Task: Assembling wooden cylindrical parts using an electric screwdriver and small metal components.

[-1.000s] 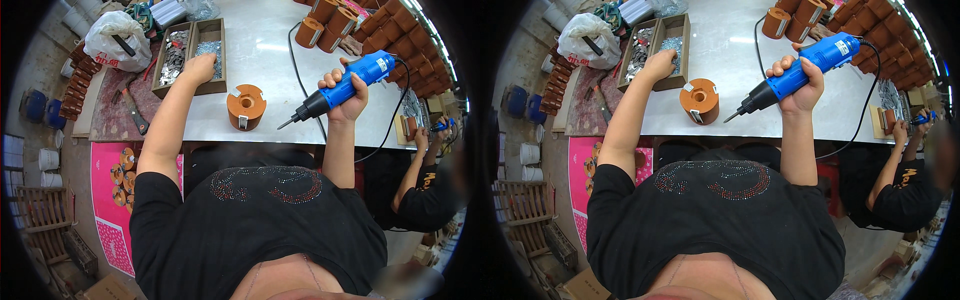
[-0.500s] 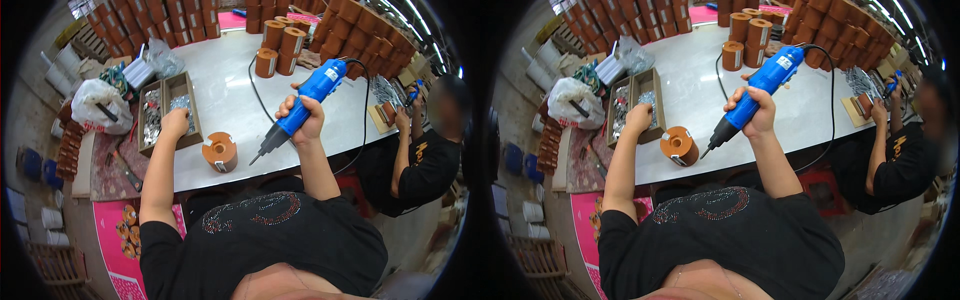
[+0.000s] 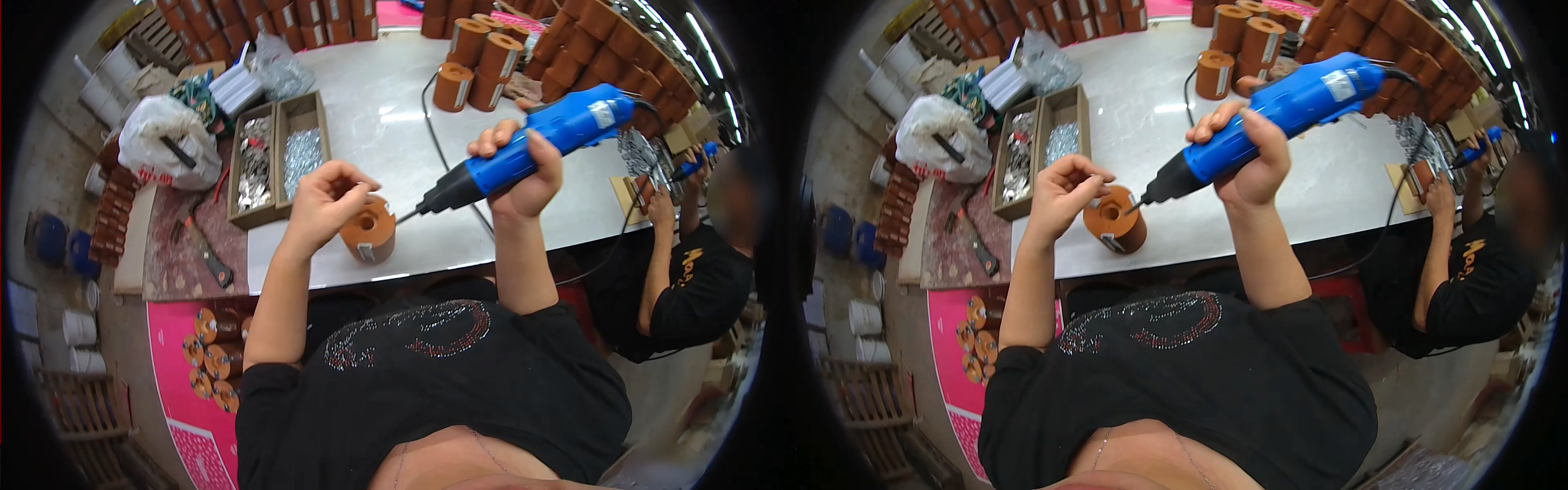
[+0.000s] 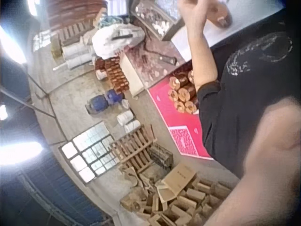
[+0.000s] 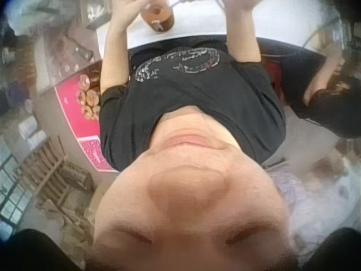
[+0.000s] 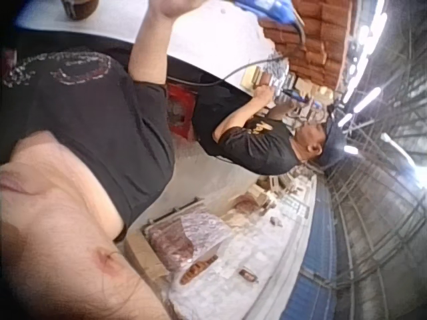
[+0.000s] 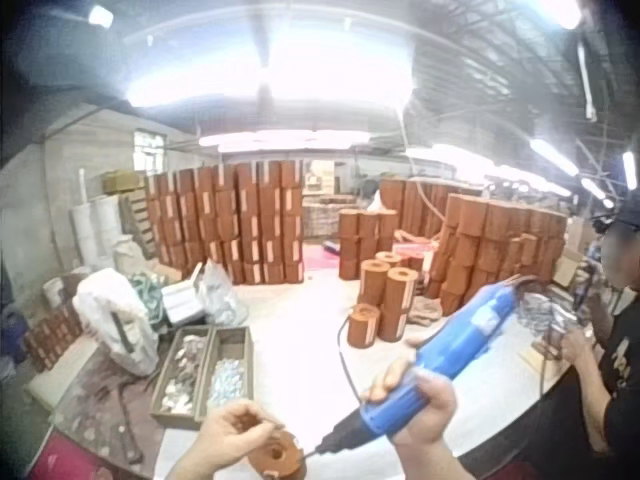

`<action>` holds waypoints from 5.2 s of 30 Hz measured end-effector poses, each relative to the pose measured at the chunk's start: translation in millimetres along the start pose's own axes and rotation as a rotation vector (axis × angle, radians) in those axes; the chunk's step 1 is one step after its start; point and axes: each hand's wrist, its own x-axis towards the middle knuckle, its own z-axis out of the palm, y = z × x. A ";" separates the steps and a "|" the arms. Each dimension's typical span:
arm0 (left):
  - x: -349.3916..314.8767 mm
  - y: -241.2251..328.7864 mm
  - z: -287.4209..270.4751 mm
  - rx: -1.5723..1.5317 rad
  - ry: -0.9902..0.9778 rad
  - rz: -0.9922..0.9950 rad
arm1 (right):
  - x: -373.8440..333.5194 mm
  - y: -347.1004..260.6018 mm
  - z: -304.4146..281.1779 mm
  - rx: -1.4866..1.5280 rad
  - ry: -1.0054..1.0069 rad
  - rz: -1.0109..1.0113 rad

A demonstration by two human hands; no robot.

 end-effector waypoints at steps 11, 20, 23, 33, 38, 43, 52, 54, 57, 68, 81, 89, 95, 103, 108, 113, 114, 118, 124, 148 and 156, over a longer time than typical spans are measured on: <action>-25.0 -17.5 11.3 -0.827 0.043 -0.208 | -4.7 -3.1 26.1 -0.106 -0.320 -0.296; -28.2 -15.0 23.1 -0.945 0.103 -0.250 | -6.3 -1.3 29.2 -0.048 -0.317 -0.369; -28.3 -16.8 24.9 -0.956 0.059 -0.239 | -6.6 0.1 29.5 -0.041 -0.308 -0.367; -30.2 -21.1 25.0 -0.957 0.048 -0.238 | -6.4 2.3 23.1 -0.004 -0.373 -0.369; -32.8 -21.6 22.5 -0.926 0.016 -0.236 | -5.2 1.2 23.7 0.014 -0.426 -0.358; -36.2 -14.1 20.1 -0.552 0.046 -0.135 | -6.5 -4.5 28.1 -0.034 -0.482 -0.281; -42.7 -18.0 22.5 -0.192 0.048 0.024 | -1.2 4.1 17.8 0.031 -0.551 -0.179; -43.9 -22.2 19.5 -0.223 0.024 0.025 | -2.0 7.0 16.2 0.036 -0.505 -0.177; -44.5 -23.1 20.7 -0.306 0.047 0.061 | -4.9 9.6 15.1 0.050 -0.419 -0.162; 11.5 -57.6 -137.4 0.734 0.578 0.185 | -3.3 -11.4 5.4 0.054 -0.267 -0.152; 12.4 -76.9 -176.7 1.515 0.432 -0.470 | -9.1 -11.0 2.6 -0.002 -0.308 -0.151; -4.0 -30.7 -112.9 1.205 0.499 0.068 | -7.7 -14.9 -6.1 0.049 -0.378 -0.129; -47.0 -7.2 -9.0 1.269 0.018 0.552 | -5.1 -11.4 -9.0 0.053 -0.361 -0.131; -57.6 -20.4 -3.1 1.112 -0.101 0.500 | -9.1 -9.1 -6.2 0.027 -0.340 -0.135; -57.7 -24.0 -13.0 0.987 -0.085 0.423 | -12.6 -2.7 -2.6 0.027 -0.338 -0.104; -53.4 -36.2 -22.9 0.985 -0.084 0.512 | -16.1 9.5 9.1 -0.073 -0.380 -0.083; -53.3 -39.3 -23.3 0.982 -0.082 0.512 | -15.6 12.2 10.6 -0.071 -0.408 -0.083; -56.5 -46.2 -23.0 0.942 -0.054 0.450 | -16.8 20.4 15.0 -0.138 -0.414 -0.028; -59.3 -50.1 -21.7 0.930 -0.024 0.418 | -17.3 33.3 21.9 -0.222 -0.461 -0.069; -60.0 -50.7 -18.8 0.793 0.004 0.443 | -9.5 48.0 46.8 -0.439 -0.637 -0.039; -58.8 -51.2 -8.7 0.793 0.128 0.440 | -13.6 60.5 55.2 -0.520 -0.495 -0.028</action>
